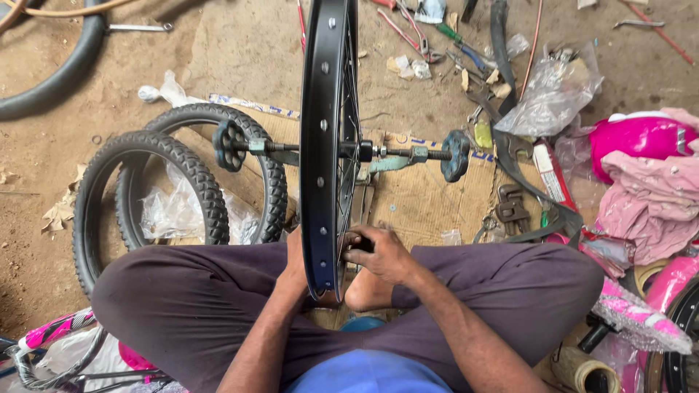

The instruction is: The person works on a bicycle wheel by placing it on a stand and rotating it while using their hands to tighten or loosen components on the rim and hub.

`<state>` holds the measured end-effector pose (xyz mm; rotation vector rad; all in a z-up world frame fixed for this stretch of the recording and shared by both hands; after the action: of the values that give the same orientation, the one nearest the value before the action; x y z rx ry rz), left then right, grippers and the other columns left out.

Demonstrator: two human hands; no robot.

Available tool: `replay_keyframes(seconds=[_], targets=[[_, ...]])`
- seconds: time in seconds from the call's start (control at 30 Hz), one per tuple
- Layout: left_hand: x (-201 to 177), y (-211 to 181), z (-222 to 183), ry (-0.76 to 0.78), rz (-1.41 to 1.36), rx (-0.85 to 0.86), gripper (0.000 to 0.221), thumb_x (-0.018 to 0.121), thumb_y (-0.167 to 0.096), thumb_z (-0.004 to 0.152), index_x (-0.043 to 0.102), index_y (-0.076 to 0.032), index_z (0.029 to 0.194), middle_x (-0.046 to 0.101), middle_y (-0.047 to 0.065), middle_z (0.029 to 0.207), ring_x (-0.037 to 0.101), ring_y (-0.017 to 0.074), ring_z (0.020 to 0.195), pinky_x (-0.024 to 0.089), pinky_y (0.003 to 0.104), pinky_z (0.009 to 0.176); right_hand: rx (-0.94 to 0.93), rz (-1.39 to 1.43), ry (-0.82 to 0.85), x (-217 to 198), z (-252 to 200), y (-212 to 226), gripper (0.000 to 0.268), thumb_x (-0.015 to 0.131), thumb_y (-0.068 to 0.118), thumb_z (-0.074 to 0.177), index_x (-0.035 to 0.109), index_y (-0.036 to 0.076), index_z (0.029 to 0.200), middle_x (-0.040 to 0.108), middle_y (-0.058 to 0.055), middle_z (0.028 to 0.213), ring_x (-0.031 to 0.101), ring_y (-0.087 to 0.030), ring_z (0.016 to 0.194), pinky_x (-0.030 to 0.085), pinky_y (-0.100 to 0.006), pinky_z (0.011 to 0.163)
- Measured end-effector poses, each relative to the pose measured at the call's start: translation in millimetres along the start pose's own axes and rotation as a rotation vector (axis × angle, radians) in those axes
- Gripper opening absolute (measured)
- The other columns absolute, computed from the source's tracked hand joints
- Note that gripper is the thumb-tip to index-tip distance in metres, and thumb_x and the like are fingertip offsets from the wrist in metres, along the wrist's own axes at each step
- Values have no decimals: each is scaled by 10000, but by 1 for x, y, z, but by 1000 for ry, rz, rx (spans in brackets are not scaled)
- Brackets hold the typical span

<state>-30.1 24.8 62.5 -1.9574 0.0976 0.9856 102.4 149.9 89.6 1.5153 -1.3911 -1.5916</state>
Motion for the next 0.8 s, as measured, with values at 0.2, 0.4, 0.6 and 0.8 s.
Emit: replay_keyframes(seconds=[0.2,0.4,0.6,0.8], targets=[[-8,13,20,-47,-115,-42,330,758,-365,823,704,-44,884,699,200,760,685,422,732,534,499,622,239,-60,9,11,12,-5,284,789,227,930,646,-15,970,693,-170,817,671,-258,743,563,-394,733],[-167,-117,52,-599,-232,248,420,616,-347,1060,677,19,1259,742,187,1092,716,226,984,561,363,850,30,-132,-204,12,15,-12,79,697,43,881,692,-6,943,689,-129,820,688,-214,708,551,-349,657],[-208,-210,58,-357,-763,444,604,394,-478,1107,615,-4,1409,674,88,1027,598,159,882,527,326,785,5,504,-607,-13,19,-57,224,664,-28,930,761,40,1119,768,-83,1002,708,-166,860,588,-297,745],[-130,-126,-17,-304,-1155,663,499,406,-420,1109,605,-18,1328,676,116,1097,652,195,939,546,327,829,287,1051,-408,-59,9,-71,560,520,-86,796,582,33,1340,719,-183,1177,724,-275,930,630,-412,748]])
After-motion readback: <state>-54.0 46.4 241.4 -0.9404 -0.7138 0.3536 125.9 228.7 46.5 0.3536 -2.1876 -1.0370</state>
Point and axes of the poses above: each hand's wrist, its own z-axis towards the middle knuckle, its own x-axis out of the palm, y = z × x, the point moved 5 cm from there along z, towards the middle knuckle
